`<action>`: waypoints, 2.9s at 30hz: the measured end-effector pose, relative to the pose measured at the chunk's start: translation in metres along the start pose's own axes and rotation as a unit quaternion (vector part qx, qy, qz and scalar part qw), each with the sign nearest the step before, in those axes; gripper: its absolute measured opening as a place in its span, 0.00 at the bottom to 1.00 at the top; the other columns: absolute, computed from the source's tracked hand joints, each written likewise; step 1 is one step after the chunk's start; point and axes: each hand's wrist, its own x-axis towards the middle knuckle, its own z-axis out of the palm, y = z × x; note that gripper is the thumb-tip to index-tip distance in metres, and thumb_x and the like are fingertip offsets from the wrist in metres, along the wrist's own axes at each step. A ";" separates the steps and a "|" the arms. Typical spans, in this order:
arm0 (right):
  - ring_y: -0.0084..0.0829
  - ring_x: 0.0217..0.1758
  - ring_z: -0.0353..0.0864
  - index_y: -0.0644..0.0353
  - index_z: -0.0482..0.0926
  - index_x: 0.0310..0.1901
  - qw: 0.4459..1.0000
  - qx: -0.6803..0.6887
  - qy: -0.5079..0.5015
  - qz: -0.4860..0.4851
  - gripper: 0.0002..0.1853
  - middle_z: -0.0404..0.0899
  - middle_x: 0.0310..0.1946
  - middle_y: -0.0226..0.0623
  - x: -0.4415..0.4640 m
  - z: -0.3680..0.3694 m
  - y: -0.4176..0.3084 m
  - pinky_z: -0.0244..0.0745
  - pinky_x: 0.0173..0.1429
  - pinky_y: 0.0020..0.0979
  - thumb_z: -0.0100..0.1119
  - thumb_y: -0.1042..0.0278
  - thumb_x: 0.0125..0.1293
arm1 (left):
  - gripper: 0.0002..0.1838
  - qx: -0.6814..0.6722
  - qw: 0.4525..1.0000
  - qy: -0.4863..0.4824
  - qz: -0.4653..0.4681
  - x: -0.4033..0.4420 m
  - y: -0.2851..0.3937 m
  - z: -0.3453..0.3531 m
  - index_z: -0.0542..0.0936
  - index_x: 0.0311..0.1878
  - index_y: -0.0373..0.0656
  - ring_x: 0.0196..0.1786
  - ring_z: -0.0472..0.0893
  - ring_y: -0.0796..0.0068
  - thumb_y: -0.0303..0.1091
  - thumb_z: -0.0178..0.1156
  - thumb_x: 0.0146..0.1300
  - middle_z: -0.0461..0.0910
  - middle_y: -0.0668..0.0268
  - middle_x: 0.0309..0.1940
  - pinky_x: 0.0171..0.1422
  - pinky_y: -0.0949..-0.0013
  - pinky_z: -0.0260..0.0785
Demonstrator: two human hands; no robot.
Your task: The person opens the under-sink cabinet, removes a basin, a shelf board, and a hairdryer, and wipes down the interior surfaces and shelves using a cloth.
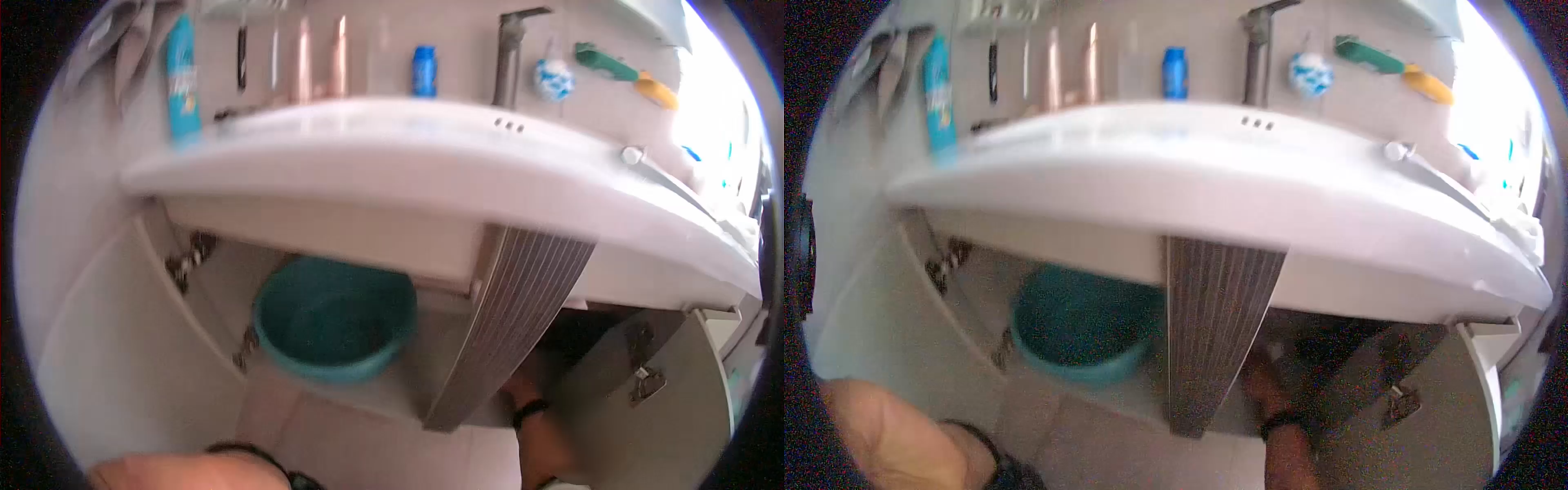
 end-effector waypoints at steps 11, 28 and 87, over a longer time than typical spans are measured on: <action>0.38 0.62 0.62 0.62 0.66 0.57 0.986 -0.068 -0.144 -0.056 0.23 0.66 0.58 0.44 0.010 0.036 -0.020 0.56 0.64 0.35 0.47 0.64 0.60 | 0.23 0.075 0.995 0.070 -0.001 -0.009 0.010 -0.003 0.65 0.55 0.41 0.45 0.72 0.71 0.33 0.55 0.56 0.65 0.57 0.52 0.47 0.66 0.67; 0.53 0.54 0.67 0.66 0.73 0.47 0.933 -0.293 -0.133 -0.163 0.17 0.70 0.50 0.53 -0.068 0.008 -0.036 0.59 0.63 0.42 0.50 0.76 0.54 | 0.15 -0.303 0.653 0.410 -0.560 -0.081 -0.119 0.018 0.70 0.46 0.43 0.51 0.73 0.64 0.41 0.53 0.62 0.73 0.63 0.45 0.58 0.61 0.65; 0.22 0.38 0.73 0.71 0.73 0.42 0.936 0.090 0.249 -0.231 0.11 0.76 0.36 0.33 -0.075 -0.037 -0.243 0.68 0.43 0.23 0.48 0.71 0.64 | 0.27 -0.050 0.578 -0.218 -0.785 -0.300 -0.176 0.069 0.69 0.56 0.42 0.47 0.74 0.70 0.44 0.56 0.55 0.75 0.61 0.47 0.49 0.66 0.67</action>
